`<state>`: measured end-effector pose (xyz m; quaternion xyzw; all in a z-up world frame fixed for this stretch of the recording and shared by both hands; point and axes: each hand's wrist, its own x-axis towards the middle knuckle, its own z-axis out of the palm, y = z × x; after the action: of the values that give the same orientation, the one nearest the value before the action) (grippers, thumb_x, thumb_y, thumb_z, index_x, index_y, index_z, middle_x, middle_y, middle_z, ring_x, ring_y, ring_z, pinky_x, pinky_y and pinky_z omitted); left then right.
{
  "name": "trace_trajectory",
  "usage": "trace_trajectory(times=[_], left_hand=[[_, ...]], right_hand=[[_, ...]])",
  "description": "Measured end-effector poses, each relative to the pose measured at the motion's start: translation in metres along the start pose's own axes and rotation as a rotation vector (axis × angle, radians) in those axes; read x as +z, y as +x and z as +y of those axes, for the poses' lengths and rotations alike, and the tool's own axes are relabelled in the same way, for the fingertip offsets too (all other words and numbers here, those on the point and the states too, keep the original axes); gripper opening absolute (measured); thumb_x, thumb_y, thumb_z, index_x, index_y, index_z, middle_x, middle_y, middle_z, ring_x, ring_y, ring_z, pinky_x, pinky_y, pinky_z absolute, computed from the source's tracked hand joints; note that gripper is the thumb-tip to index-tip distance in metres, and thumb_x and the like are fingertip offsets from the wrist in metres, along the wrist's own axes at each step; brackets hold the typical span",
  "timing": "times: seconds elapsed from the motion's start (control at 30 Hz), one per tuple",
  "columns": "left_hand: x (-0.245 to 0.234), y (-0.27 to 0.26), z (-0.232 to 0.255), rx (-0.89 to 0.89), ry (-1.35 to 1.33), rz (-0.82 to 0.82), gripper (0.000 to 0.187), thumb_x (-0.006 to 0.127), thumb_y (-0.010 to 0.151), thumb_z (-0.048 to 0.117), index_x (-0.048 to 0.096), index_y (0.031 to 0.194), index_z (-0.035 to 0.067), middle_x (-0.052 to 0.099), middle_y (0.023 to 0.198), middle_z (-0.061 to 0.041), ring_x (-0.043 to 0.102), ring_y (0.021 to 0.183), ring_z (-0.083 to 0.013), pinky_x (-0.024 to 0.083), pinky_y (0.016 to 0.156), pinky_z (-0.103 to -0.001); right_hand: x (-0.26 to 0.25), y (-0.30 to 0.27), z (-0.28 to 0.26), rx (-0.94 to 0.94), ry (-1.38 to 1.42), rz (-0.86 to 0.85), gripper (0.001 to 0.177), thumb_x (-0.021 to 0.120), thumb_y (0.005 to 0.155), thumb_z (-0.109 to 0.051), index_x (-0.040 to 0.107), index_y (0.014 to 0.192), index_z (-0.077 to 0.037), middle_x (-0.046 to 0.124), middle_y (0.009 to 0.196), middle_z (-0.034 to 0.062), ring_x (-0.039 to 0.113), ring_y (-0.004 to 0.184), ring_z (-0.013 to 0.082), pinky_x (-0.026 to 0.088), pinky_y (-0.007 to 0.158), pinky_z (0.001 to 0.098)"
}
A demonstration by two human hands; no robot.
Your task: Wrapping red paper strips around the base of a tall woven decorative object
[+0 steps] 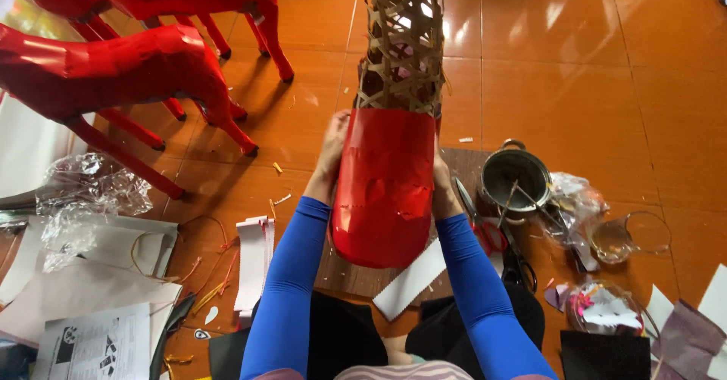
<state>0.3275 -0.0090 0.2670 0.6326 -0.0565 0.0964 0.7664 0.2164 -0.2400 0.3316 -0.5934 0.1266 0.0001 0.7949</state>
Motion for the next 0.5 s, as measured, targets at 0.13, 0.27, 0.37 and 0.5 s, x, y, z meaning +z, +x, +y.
trace_trajectory(times=[0.13, 0.27, 0.37, 0.5], left_hand=[[-0.002, -0.031, 0.01, -0.016, -0.129, -0.101, 0.043, 0.044, 0.121, 0.021, 0.048, 0.161, 0.007, 0.048, 0.151, -0.014, 0.035, 0.145, -0.0262, 0.026, 0.124, -0.045], [0.013, -0.069, 0.082, -0.12, 0.122, -0.347, 0.068, 0.031, 0.12, 0.058, 0.026, 0.177, 0.022, 0.014, 0.183, -0.024, -0.003, 0.168, -0.0442, -0.008, 0.135, -0.059], [0.0, -0.066, 0.069, -0.176, 0.077, -0.307, 0.07, 0.029, 0.118, 0.06, 0.026, 0.177, 0.022, 0.017, 0.182, -0.023, 0.003, 0.167, -0.0439, -0.004, 0.135, -0.059], [-0.021, -0.051, 0.056, -0.244, 0.012, -0.277, 0.074, 0.026, 0.116, 0.064, 0.024, 0.177, 0.022, 0.023, 0.18, -0.023, 0.013, 0.165, -0.0434, 0.001, 0.135, -0.059]], right_hand=[[0.019, -0.038, -0.03, -0.19, -0.106, -0.023, 0.079, 0.017, 0.113, -0.071, 0.0, 0.177, -0.028, 0.0, 0.181, 0.0318, 0.01, 0.162, 0.0604, 0.014, 0.13, 0.0724], [0.047, -0.055, -0.035, -0.259, -0.05, -0.14, 0.085, 0.01, 0.112, -0.073, -0.005, 0.177, -0.02, -0.013, 0.183, 0.0257, -0.003, 0.165, 0.0579, 0.0, 0.13, 0.0735], [0.05, -0.054, -0.019, -0.206, 0.026, -0.2, 0.084, 0.016, 0.114, -0.07, 0.0, 0.178, -0.019, -0.01, 0.184, 0.0234, -0.004, 0.166, 0.0541, -0.002, 0.131, 0.071], [0.046, -0.029, 0.003, -0.164, 0.134, -0.258, 0.082, 0.023, 0.115, -0.067, 0.006, 0.179, -0.018, -0.007, 0.184, 0.0203, -0.005, 0.167, 0.0489, -0.005, 0.132, 0.0677]])
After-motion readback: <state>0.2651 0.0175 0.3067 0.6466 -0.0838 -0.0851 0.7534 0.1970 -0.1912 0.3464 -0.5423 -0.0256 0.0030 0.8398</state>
